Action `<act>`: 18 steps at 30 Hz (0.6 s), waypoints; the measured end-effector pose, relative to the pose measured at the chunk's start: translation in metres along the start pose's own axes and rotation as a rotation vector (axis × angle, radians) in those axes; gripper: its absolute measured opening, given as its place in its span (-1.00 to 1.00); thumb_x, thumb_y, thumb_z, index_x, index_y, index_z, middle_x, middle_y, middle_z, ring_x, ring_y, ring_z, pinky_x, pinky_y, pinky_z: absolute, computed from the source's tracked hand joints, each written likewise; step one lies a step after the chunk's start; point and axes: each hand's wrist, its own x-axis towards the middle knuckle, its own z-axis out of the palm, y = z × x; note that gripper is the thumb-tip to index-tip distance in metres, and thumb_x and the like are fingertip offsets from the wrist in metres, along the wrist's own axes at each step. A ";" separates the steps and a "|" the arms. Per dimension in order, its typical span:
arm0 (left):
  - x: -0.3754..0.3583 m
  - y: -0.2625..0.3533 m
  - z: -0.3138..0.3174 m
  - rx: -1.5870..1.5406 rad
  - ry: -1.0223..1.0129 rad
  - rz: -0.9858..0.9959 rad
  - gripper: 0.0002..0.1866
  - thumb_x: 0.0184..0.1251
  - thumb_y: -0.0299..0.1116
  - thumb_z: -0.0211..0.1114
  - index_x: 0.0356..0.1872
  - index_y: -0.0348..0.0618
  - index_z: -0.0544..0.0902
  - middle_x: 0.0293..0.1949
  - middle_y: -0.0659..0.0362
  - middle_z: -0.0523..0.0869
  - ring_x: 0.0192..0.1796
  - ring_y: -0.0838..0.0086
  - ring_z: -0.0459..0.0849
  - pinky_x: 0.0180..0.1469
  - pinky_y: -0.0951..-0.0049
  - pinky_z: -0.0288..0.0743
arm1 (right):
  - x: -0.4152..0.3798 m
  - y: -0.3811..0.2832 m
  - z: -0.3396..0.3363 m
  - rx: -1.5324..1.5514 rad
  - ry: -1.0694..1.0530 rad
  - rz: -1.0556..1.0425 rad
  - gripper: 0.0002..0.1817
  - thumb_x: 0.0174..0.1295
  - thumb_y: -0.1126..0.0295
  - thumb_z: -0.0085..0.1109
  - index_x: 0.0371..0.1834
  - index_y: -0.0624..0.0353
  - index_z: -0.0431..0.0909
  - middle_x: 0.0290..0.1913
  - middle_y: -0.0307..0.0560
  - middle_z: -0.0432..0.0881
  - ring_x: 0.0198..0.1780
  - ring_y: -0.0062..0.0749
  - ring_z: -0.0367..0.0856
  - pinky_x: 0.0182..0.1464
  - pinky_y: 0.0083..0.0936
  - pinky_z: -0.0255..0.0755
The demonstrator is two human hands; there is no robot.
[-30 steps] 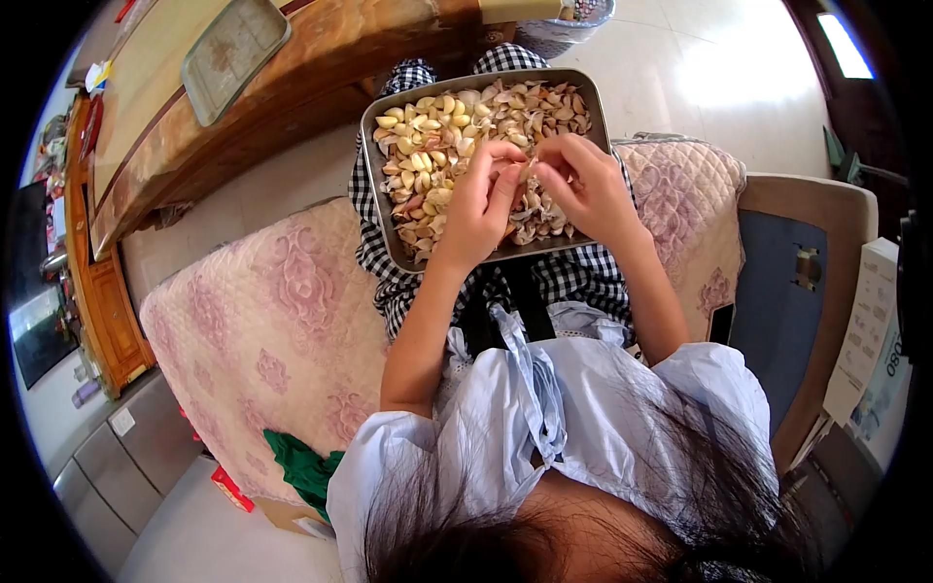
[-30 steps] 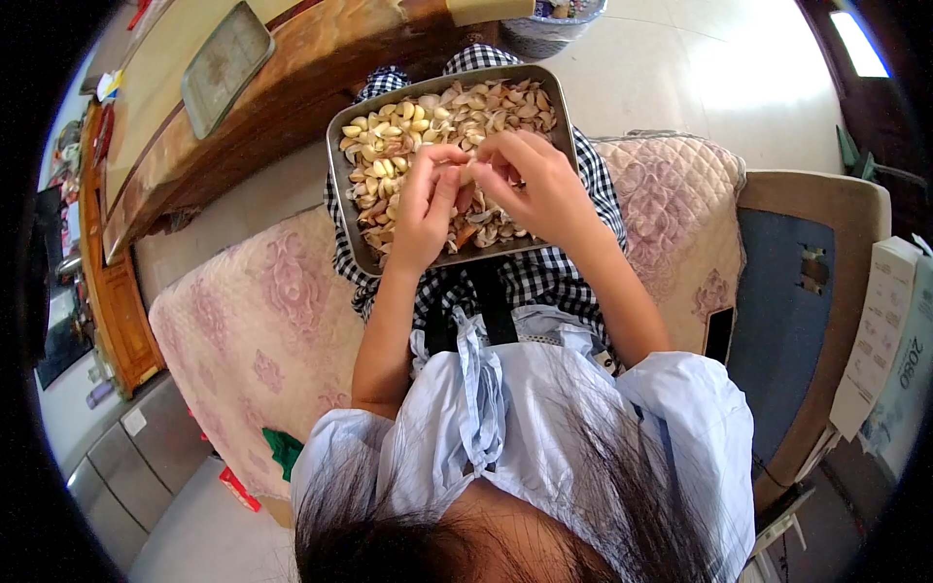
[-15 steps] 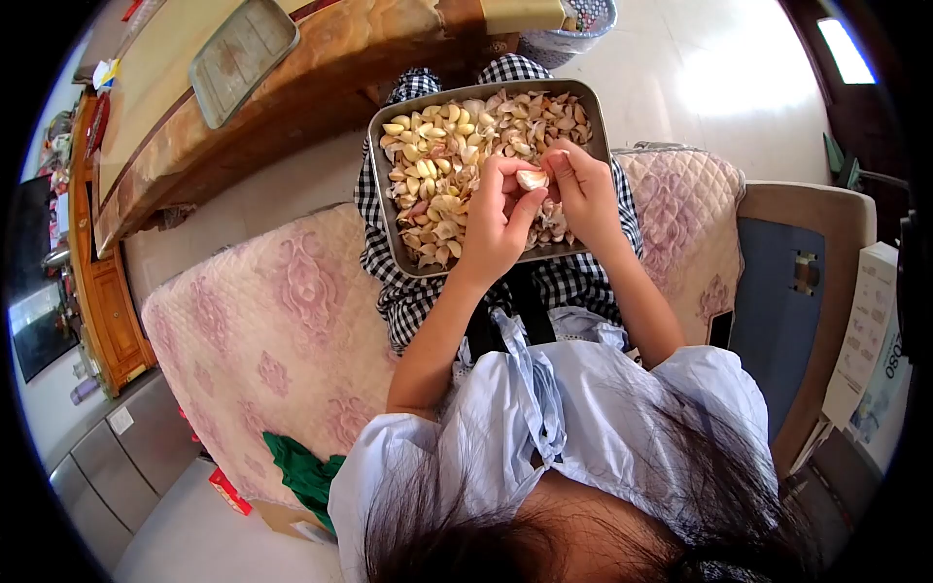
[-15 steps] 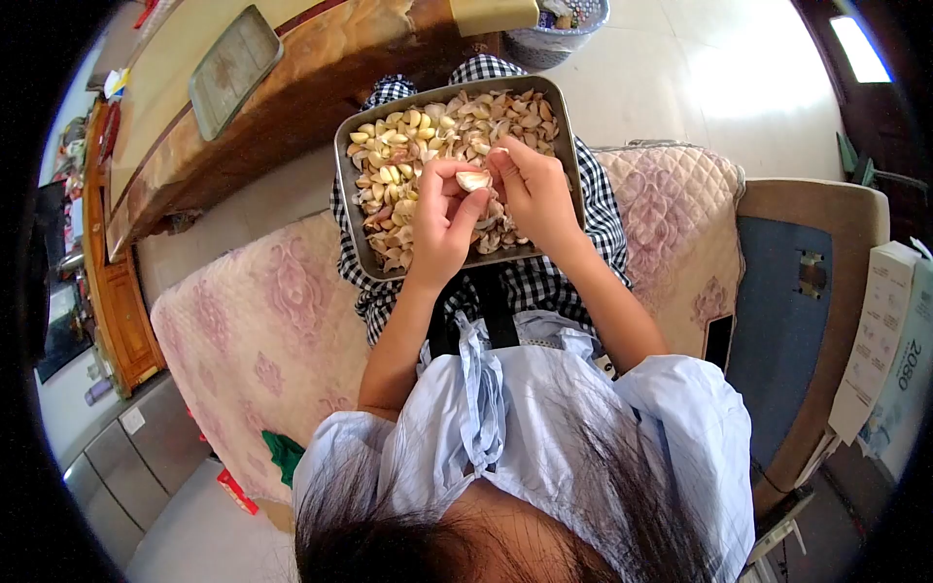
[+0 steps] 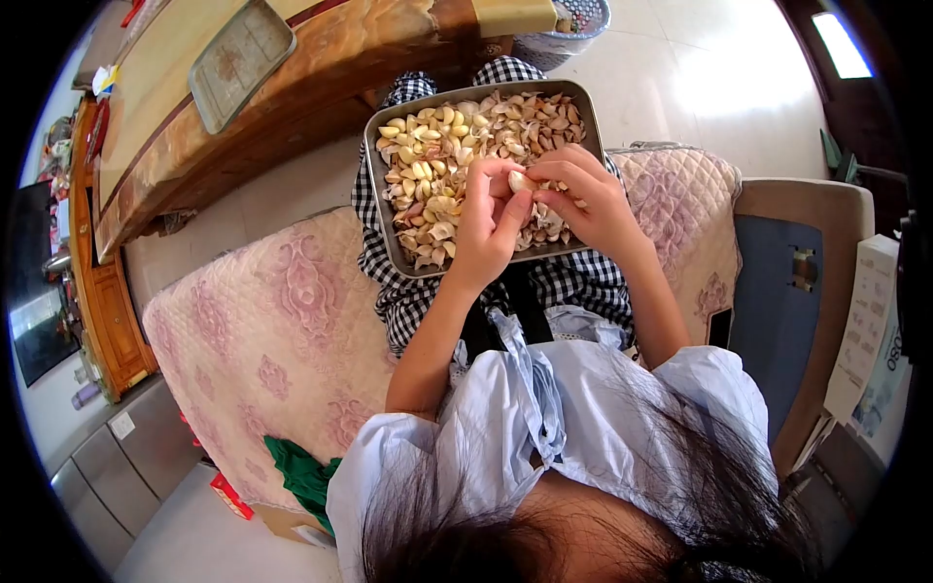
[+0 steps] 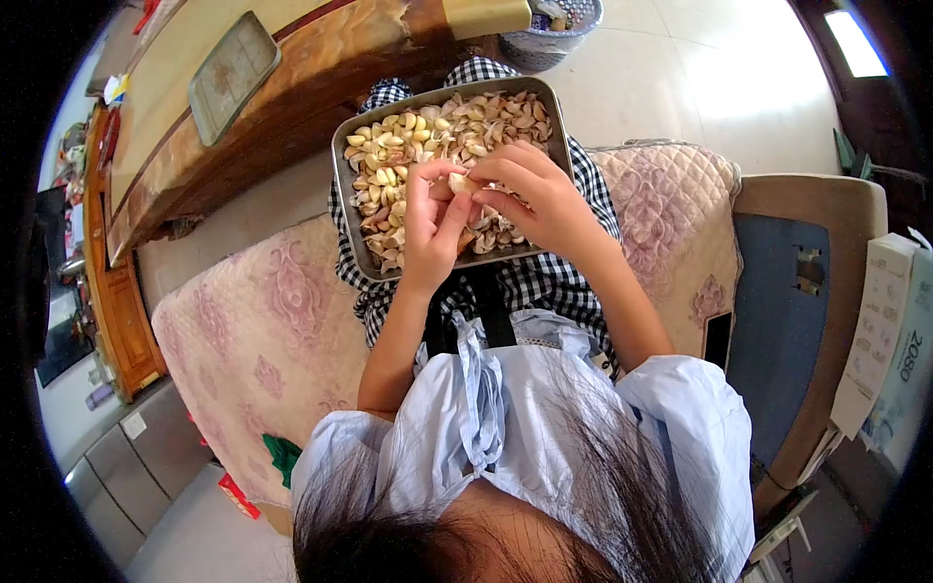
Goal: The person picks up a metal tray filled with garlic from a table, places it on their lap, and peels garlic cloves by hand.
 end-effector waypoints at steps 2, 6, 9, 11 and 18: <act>-0.001 0.000 -0.001 -0.003 -0.021 -0.008 -0.80 0.31 -0.49 -0.02 -0.09 -0.19 0.24 -0.42 0.25 0.42 -0.46 0.67 0.34 -0.42 0.67 0.26 | 0.001 0.002 0.001 0.018 -0.020 -0.033 -0.82 -0.03 0.53 0.15 -0.32 0.25 0.47 -0.36 -0.06 0.48 -0.26 -0.17 0.45 -0.21 -0.40 0.35; -0.003 0.003 -0.003 -0.044 -0.022 -0.032 -0.81 0.31 -0.49 -0.04 -0.09 -0.21 0.24 -0.46 0.26 0.40 -0.49 0.69 0.29 -0.45 0.69 0.20 | 0.002 0.005 0.001 -0.008 -0.054 -0.134 -0.86 -0.05 0.53 0.15 -0.39 0.27 0.47 -0.41 -0.06 0.49 -0.34 -0.19 0.45 -0.28 -0.42 0.36; -0.003 0.006 -0.003 -0.104 -0.006 -0.049 -0.82 0.32 -0.48 -0.04 -0.10 -0.22 0.26 -0.48 0.27 0.40 -0.50 0.69 0.28 -0.46 0.70 0.18 | 0.003 0.002 -0.001 -0.008 -0.061 -0.156 -0.86 -0.06 0.55 0.16 -0.39 0.29 0.47 -0.41 -0.05 0.50 -0.36 -0.19 0.45 -0.30 -0.42 0.36; -0.004 0.007 -0.001 -0.101 0.013 -0.052 -0.83 0.32 -0.48 -0.04 -0.11 -0.22 0.27 -0.48 0.27 0.40 -0.50 0.69 0.28 -0.46 0.70 0.18 | 0.003 -0.001 -0.001 -0.004 -0.057 -0.168 -0.85 -0.07 0.55 0.16 -0.39 0.29 0.48 -0.42 -0.05 0.51 -0.37 -0.19 0.45 -0.31 -0.42 0.37; -0.008 0.009 0.000 0.219 0.071 0.082 -0.80 0.31 -0.41 0.00 -0.11 -0.24 0.30 -0.48 0.27 0.42 -0.50 0.70 0.31 -0.48 0.71 0.19 | 0.001 -0.004 0.000 -0.018 -0.021 -0.159 -0.82 -0.13 0.60 0.18 -0.39 0.29 0.50 -0.45 -0.05 0.52 -0.41 -0.20 0.46 -0.35 -0.42 0.38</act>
